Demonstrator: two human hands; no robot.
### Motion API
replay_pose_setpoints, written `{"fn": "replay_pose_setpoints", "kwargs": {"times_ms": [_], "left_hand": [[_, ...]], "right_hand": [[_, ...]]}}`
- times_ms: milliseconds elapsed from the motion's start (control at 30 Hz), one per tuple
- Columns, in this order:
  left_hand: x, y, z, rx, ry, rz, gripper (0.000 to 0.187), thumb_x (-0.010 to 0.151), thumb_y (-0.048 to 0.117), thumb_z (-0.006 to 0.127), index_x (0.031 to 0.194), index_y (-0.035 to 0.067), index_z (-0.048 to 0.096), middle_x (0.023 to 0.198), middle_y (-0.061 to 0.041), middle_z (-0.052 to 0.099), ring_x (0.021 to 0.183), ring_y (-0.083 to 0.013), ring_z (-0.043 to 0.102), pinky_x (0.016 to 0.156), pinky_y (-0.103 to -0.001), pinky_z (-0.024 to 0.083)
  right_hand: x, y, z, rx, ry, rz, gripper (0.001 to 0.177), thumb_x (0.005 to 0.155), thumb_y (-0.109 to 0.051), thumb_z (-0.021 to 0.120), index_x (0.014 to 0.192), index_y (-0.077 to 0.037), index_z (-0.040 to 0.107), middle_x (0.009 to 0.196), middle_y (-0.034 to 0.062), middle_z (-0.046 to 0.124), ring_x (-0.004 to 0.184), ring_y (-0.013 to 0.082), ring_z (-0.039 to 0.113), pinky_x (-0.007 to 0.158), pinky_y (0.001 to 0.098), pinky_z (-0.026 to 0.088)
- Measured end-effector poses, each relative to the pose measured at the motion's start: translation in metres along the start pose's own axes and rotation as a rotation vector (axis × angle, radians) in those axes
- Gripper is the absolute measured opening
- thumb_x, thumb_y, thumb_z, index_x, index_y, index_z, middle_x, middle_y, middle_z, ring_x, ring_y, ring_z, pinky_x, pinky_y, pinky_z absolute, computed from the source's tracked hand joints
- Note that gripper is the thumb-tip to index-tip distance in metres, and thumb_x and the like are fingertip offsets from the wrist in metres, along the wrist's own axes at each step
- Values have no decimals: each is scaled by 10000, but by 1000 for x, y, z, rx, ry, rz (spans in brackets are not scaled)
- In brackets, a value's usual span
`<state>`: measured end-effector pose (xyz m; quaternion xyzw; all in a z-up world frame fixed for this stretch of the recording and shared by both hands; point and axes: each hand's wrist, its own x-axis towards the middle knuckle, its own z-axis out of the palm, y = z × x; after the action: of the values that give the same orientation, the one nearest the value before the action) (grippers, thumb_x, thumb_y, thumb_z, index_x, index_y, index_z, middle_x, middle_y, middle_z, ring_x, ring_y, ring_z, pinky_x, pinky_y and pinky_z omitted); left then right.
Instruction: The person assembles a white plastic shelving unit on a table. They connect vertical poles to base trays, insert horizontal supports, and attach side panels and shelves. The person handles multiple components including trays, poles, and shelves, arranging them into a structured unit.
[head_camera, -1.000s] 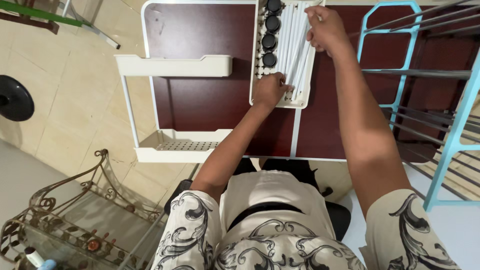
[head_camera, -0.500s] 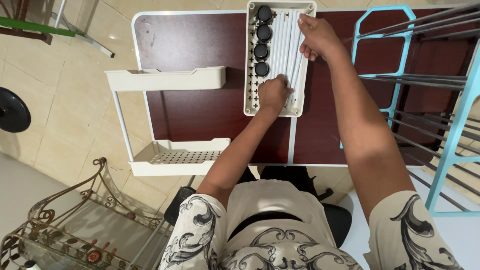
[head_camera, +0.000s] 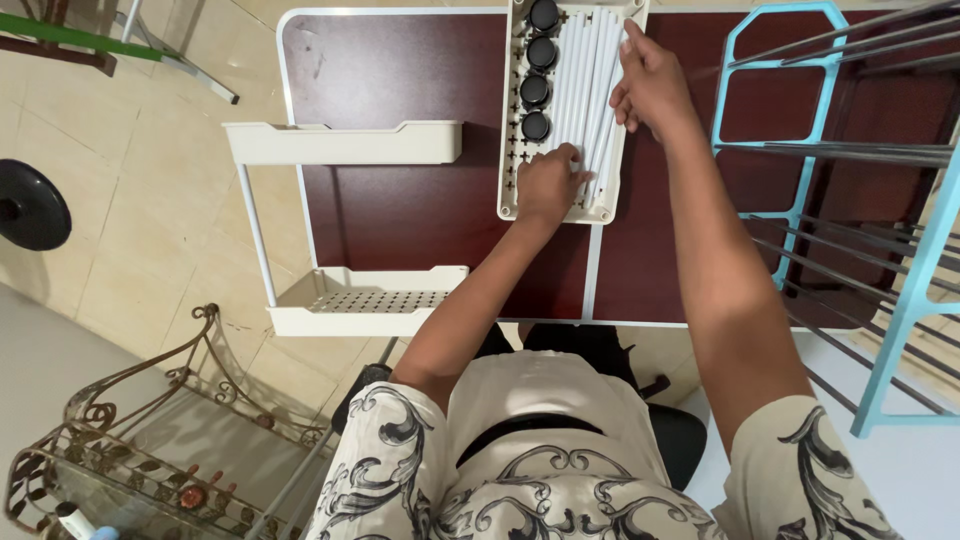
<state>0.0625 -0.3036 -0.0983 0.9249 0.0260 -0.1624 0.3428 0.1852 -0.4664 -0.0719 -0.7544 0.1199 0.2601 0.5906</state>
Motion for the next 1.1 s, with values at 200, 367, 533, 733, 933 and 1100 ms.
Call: {"fn": "replay_pose_setpoints", "kwargs": {"times_ms": [200,367,533,733,933,1100], "left_hand": [[-27,-3,-19,88,68,117,226,879,248,763,1046,110,700,975,-58,754,997,-286,655,890,-457,454],[-56,-13,-44,150,73,295,166,916,188,719,1069,126,721,1083,-46,693,1092,-273,585,970,-465,407],[-93,-32,-73,154,161,466,182,901,130,691,1081,123,716,1142,-51,665,1158,-278,570,1020,-473,395],[-144,-69,-119,76,186,424,168,941,88,675,1100,127,714,1149,-46,674,1154,-280,574,1005,-461,395],[-192,-119,-166,110,160,337,157,957,80,666,1103,112,714,1141,-44,679,1124,-287,575,1021,-460,392],[-224,-161,-201,147,240,339,157,938,65,677,1085,92,723,1126,-58,680,1145,-315,561,1040,-482,376]], "right_hand": [[-38,18,7,56,32,-19,517,1151,-312,424,1630,-130,360,747,82,665,475,87,586,395,232,436],[-71,44,19,84,82,-66,442,1114,-165,507,1538,-43,486,844,69,674,575,66,587,461,229,468],[-105,72,44,72,95,-108,364,1077,-102,557,1425,-5,594,903,62,697,655,63,603,559,226,504],[-157,91,94,52,50,-124,343,1058,-77,554,1390,-18,615,941,58,711,705,71,620,598,225,521],[-206,74,151,6,60,-139,359,1047,-78,583,1403,-42,616,989,41,715,775,78,638,651,232,534],[-246,40,197,-197,118,-164,376,1031,-100,596,1405,-75,628,994,53,741,810,114,679,722,264,561]]}}
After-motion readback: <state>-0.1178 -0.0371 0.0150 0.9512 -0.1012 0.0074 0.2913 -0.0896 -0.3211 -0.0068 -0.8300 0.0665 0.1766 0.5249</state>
